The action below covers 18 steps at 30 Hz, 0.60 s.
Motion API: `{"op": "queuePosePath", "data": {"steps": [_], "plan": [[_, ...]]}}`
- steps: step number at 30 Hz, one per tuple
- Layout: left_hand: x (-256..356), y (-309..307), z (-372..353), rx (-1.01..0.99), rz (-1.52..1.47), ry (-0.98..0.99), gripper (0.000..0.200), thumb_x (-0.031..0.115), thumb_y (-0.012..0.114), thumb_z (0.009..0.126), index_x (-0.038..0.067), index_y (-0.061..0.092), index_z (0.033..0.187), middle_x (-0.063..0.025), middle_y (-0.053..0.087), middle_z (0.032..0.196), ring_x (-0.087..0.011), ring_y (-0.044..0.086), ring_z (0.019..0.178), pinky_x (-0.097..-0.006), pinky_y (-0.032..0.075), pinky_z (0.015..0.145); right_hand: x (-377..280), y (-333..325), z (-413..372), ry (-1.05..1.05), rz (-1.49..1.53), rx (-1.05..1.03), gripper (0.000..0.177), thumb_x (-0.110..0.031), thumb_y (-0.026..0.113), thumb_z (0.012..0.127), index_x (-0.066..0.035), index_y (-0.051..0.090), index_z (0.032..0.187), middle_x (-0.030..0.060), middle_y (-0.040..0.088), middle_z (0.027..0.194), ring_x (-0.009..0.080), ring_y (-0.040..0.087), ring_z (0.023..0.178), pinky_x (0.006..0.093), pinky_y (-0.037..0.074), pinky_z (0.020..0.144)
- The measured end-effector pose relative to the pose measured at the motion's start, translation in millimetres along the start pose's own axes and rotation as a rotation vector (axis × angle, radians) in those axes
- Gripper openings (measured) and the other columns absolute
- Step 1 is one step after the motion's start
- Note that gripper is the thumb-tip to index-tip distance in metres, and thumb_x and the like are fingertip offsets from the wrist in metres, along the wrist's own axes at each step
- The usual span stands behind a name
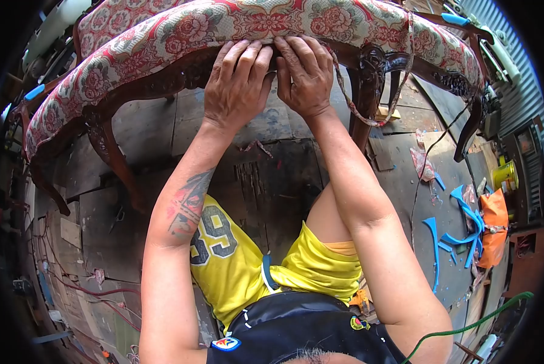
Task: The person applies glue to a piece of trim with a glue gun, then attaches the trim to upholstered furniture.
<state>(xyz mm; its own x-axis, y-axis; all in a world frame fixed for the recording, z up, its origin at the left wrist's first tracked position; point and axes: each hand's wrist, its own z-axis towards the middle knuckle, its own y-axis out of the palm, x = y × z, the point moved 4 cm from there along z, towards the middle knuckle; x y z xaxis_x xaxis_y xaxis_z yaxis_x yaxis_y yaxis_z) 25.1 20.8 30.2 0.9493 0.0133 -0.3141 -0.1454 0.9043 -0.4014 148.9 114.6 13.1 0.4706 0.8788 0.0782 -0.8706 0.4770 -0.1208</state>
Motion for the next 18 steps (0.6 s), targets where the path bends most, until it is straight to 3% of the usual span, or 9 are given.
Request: {"op": "queuePosePath", "data": {"steps": [5,18], "plan": [[-8,-2,-2,0.061,-0.123,0.045,0.034,0.02,0.082,0.09,0.009,0.06,0.114,-0.0093,0.068,0.137,-0.0295,0.059,0.136,-0.0452,0.047,0.119,0,0,-2,0.003,-0.005,-0.011,0.038,-0.019,0.073,0.095,-0.014,0.077,0.133,0.0036,0.07,0.13,0.0283,0.063,0.127,0.0467,0.047,0.11],[-9,-5,0,0.042,-0.083,0.088,0.033,0.024,0.08,0.093,0.011,0.066,0.12,-0.0088,0.069,0.138,-0.029,0.06,0.135,-0.0457,0.049,0.118,1,1,-2,0.012,-0.001,-0.008,0.038,-0.019,0.072,0.095,-0.014,0.077,0.132,0.0039,0.072,0.129,0.0283,0.064,0.126,0.0456,0.047,0.111]]}}
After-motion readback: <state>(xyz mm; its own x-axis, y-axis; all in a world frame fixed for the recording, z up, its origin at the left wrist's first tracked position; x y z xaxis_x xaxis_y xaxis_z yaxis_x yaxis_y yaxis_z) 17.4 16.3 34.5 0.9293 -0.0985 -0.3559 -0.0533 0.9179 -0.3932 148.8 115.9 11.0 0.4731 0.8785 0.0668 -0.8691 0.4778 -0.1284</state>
